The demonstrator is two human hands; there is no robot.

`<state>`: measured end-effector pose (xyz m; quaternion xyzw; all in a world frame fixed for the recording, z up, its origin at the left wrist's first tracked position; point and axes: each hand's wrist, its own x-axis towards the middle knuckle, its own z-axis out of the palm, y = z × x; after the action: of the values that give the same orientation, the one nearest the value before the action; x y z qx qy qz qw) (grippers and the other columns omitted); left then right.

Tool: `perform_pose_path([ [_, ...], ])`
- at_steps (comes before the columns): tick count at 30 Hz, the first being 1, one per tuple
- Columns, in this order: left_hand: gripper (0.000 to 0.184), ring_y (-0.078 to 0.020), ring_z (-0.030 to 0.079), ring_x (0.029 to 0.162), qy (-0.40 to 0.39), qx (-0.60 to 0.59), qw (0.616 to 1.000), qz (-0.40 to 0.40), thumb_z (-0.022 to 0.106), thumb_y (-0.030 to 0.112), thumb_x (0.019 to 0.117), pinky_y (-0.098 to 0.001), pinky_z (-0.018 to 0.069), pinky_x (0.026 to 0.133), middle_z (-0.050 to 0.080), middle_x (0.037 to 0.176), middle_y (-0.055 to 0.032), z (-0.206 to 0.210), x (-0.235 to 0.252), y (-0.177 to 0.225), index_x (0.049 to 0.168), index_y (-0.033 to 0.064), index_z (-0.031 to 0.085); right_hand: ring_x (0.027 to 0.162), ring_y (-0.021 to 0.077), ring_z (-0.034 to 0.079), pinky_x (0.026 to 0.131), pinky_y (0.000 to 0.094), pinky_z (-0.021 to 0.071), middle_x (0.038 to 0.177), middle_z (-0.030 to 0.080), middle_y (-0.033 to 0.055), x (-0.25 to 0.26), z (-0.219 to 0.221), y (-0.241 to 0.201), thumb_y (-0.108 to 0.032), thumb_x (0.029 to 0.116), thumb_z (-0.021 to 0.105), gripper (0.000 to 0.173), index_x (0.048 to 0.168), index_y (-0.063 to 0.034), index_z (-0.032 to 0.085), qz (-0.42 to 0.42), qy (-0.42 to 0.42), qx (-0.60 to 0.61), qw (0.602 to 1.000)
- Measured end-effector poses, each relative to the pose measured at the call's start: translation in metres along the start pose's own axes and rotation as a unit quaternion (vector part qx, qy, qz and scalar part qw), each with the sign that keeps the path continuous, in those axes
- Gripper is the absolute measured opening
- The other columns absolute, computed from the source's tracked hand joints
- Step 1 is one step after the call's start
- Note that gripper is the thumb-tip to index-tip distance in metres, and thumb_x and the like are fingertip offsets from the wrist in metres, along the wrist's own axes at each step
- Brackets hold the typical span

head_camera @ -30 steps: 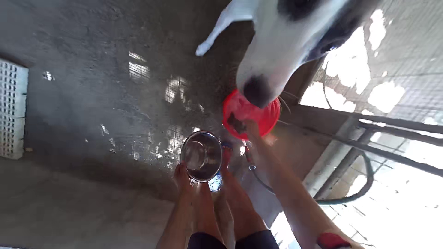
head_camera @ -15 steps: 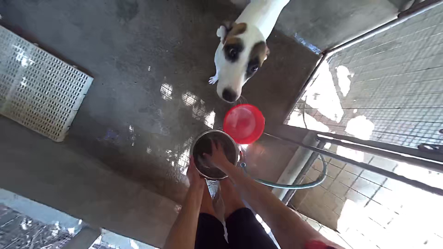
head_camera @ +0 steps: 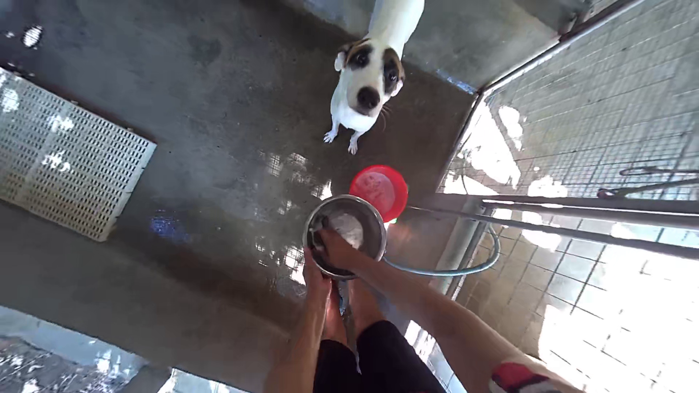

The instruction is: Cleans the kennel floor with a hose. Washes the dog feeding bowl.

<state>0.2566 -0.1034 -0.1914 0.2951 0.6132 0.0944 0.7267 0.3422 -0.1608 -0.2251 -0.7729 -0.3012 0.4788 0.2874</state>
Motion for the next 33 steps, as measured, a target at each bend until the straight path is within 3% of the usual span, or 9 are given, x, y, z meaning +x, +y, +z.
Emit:
perform_pose_path([
  [4, 0.053, -0.0264, 0.068, 0.108, 0.054, 0.069, 0.996, 0.027, 0.043, 0.043, 0.1108, -0.0479, 0.0567, 0.095, 0.068, 0.121, -0.0203, -0.026, 0.000, 0.039, 0.130, -0.0034, 0.061, 0.140, 0.0460, 0.046, 0.110, 0.0681, 0.0393, 0.150, 0.051, 0.0247, -0.036, 0.000, -0.017, -0.018, 0.0974, 0.064, 0.047, 0.142, -0.0052, 0.058, 0.020, -0.125, -0.139, 0.982],
  [9, 0.052, -0.0251, 0.067, 0.113, -0.007, -0.023, 1.000, 0.006, 0.036, 0.041, 0.1123, -0.0472, 0.0567, 0.096, 0.067, 0.126, -0.0188, -0.032, -0.038, 0.035, 0.137, -0.0005, 0.055, 0.158, 0.0421, 0.008, 0.128, 0.0601, 0.0044, 0.168, 0.023, 0.0229, -0.013, -0.005, -0.009, -0.019, 0.1023, 0.051, 0.063, 0.158, 0.0023, 0.033, -0.013, 0.009, -0.208, 0.978],
  [13, 0.052, -0.0205, 0.064, 0.110, -0.021, -0.007, 0.999, 0.048, 0.034, 0.041, 0.1127, -0.0415, 0.0545, 0.095, 0.065, 0.124, -0.0163, -0.043, -0.023, 0.052, 0.137, -0.0004, 0.055, 0.149, 0.0366, 0.037, 0.125, 0.0501, 0.0245, 0.157, 0.042, 0.0274, -0.012, 0.039, -0.065, -0.026, 0.1076, 0.048, 0.055, 0.153, 0.0047, 0.041, -0.056, -0.009, 0.077, 0.995],
  [15, 0.051, -0.0239, 0.065, 0.114, 0.008, -0.002, 0.998, 0.058, 0.039, 0.040, 0.1120, -0.0449, 0.0551, 0.098, 0.065, 0.128, -0.0184, -0.071, -0.012, 0.068, 0.138, -0.0013, 0.054, 0.147, 0.0337, 0.042, 0.121, 0.0571, 0.0304, 0.158, 0.045, 0.0188, -0.029, 0.038, -0.067, -0.029, 0.1106, 0.041, 0.051, 0.154, -0.0024, 0.044, -0.060, -0.126, -0.032, 0.990],
  [18, 0.051, -0.0282, 0.064, 0.120, 0.037, -0.028, 0.998, 0.029, 0.044, 0.041, 0.1106, -0.0498, 0.0542, 0.102, 0.064, 0.133, -0.0196, -0.098, -0.021, 0.072, 0.140, 0.0000, 0.054, 0.158, 0.0385, 0.012, 0.124, 0.0678, 0.0051, 0.170, 0.022, 0.0159, -0.029, 0.027, -0.046, -0.028, 0.1034, 0.053, 0.059, 0.157, -0.0045, 0.041, -0.023, -0.121, -0.247, 0.961],
  [21, 0.053, -0.0254, 0.064, 0.119, -0.001, -0.069, 0.998, -0.003, 0.036, 0.044, 0.1117, -0.0481, 0.0550, 0.099, 0.063, 0.133, -0.0167, -0.088, -0.044, 0.053, 0.144, 0.0041, 0.050, 0.159, 0.0396, 0.003, 0.126, 0.0629, -0.0014, 0.171, 0.010, 0.0209, 0.000, 0.048, -0.043, -0.050, 0.0991, 0.057, 0.084, 0.162, -0.0037, 0.026, -0.035, 0.021, -0.225, 0.973],
  [25, 0.051, -0.0181, 0.065, 0.104, 0.011, -0.059, 0.998, 0.032, 0.035, 0.043, 0.1122, -0.0393, 0.0555, 0.090, 0.067, 0.118, -0.0131, -0.095, -0.028, 0.059, 0.134, 0.0022, 0.056, 0.158, 0.0352, 0.018, 0.129, 0.0475, 0.0137, 0.169, 0.017, 0.0254, -0.011, 0.088, -0.098, -0.029, 0.1104, 0.042, 0.060, 0.159, 0.0044, 0.029, -0.076, -0.025, 0.080, 0.994],
  [29, 0.055, -0.0300, 0.066, 0.118, 0.071, -0.057, 0.995, 0.030, 0.048, 0.044, 0.1088, -0.0521, 0.0555, 0.099, 0.065, 0.131, -0.0211, -0.131, -0.023, 0.074, 0.140, -0.0004, 0.055, 0.159, 0.0328, 0.012, 0.124, 0.0675, 0.0022, 0.172, 0.021, 0.0066, -0.032, 0.067, -0.080, -0.043, 0.1094, 0.038, 0.060, 0.158, -0.0095, 0.040, -0.026, -0.182, -0.236, 0.954],
  [33, 0.054, -0.0281, 0.065, 0.118, 0.024, -0.086, 0.996, 0.004, 0.040, 0.044, 0.1110, -0.0504, 0.0546, 0.099, 0.064, 0.132, -0.0194, -0.112, -0.046, 0.053, 0.140, 0.0013, 0.054, 0.159, 0.0410, 0.000, 0.123, 0.0693, -0.0046, 0.173, 0.010, 0.0161, -0.004, 0.068, -0.055, -0.060, 0.0982, 0.053, 0.091, 0.164, -0.0057, 0.023, -0.027, 0.007, -0.261, 0.965],
])
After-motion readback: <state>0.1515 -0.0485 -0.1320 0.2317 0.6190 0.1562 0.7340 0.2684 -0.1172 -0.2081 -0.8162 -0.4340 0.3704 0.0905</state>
